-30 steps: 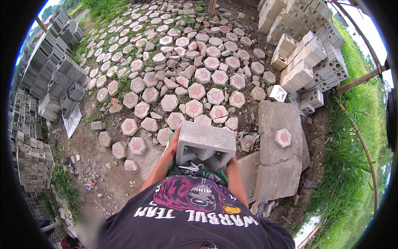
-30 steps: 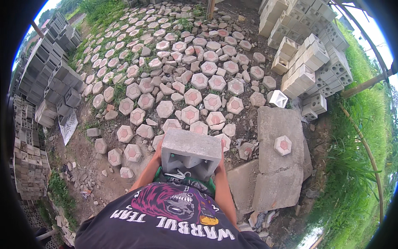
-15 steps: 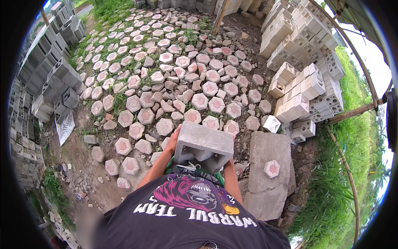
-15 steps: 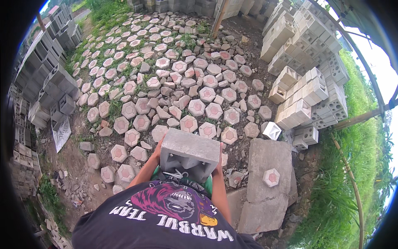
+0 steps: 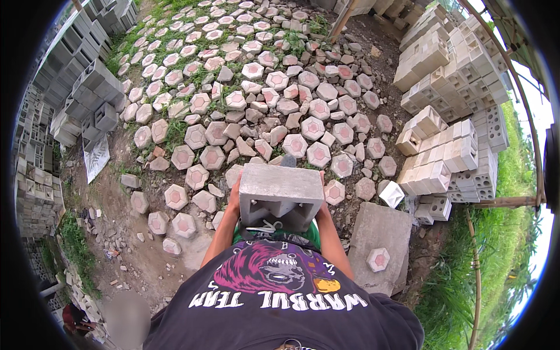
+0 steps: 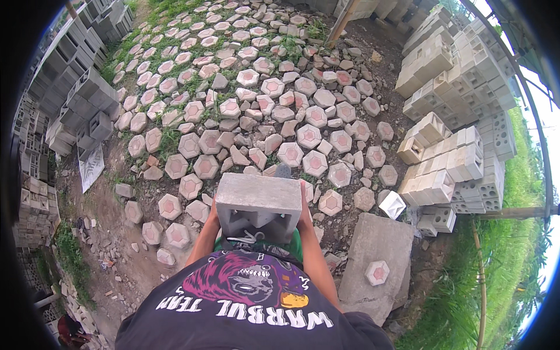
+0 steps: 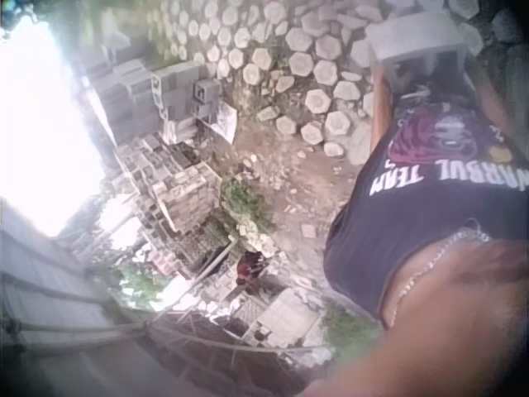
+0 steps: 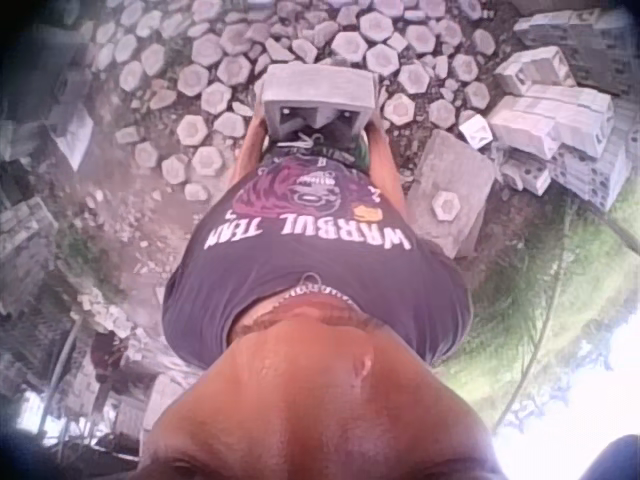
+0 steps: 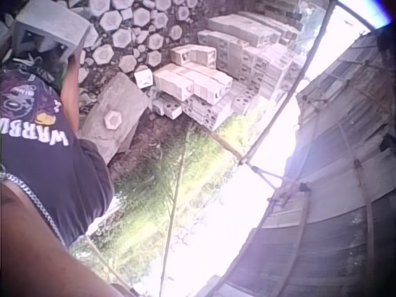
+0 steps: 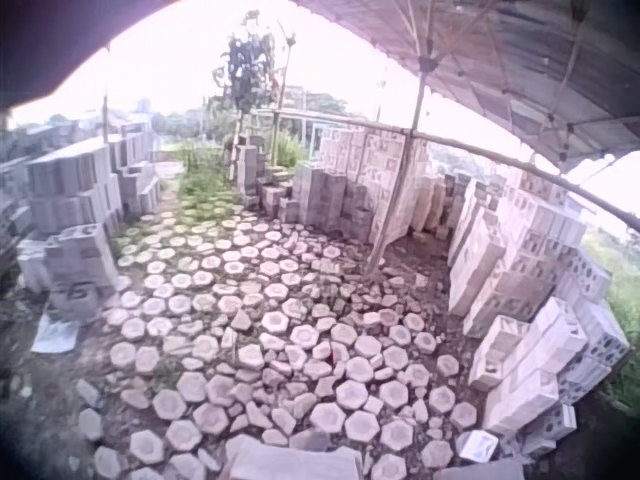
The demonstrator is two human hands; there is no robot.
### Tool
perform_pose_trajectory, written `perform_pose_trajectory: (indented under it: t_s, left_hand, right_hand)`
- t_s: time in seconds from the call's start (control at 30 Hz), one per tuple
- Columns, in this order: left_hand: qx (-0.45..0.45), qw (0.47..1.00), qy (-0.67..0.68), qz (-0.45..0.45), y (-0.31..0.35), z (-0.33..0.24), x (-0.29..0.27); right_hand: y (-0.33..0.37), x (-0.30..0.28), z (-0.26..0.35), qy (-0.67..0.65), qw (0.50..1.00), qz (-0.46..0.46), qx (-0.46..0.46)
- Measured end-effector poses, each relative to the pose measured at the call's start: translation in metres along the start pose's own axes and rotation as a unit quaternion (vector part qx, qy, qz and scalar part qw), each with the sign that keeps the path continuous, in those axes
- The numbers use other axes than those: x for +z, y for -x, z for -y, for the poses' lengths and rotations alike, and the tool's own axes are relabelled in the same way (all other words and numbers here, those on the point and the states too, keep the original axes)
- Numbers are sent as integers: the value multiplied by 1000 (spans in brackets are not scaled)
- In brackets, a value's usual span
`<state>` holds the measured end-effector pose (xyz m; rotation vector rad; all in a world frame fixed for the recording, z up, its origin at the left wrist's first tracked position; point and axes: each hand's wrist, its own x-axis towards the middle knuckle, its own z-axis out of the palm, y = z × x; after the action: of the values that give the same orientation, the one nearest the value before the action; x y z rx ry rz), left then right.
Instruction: The person picks up hollow concrete blocks from the ground and places them into a stack. They walk back and forth between the pickup area and the stack, repeating the process of lifting and placing the blocks.
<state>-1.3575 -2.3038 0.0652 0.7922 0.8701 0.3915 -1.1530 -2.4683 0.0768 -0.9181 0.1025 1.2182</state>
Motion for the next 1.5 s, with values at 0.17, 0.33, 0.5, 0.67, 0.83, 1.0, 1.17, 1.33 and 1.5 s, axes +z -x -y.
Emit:
perform_pose_trajectory:
  t_s: [0.17, 0.33, 0.5, 0.67, 0.83, 1.0, 1.17, 1.33, 1.5]
  left_hand:
    - [-11, 997, 54, -44, -80, -34, 30]
    - [53, 990, 118, -53, -148, -67, 64]
    - [65, 993, 60, -81, -194, -105, 98]
    - [56, 992, 54, -95, -235, -135, 110]
    - [46, 991, 60, -108, -303, -172, 111]
    - [63, 994, -24, -91, -405, -232, 98]
    - [19, 995, -73, -69, -513, -334, 75]
    - [101, 992, -41, -66, -581, -432, 82]
    - [31, 998, -36, -29, -653, -470, 70]
  right_hand:
    - [-95, 20, 74, 70, 996, 52, 23]
    - [-157, 71, 160, 143, 988, 33, 48]
    - [-227, 51, 194, 103, 989, 60, 92]
    - [-275, 68, 224, 84, 989, 60, 104]
    - [-338, 93, 251, 74, 989, 47, 119]
    - [-429, 137, 280, 72, 990, 33, 114]
    - [-528, 204, 317, 81, 994, 19, 78]
    - [-598, 271, 356, 85, 996, 4, 29]
    - [-647, 315, 385, 83, 996, -19, 4]
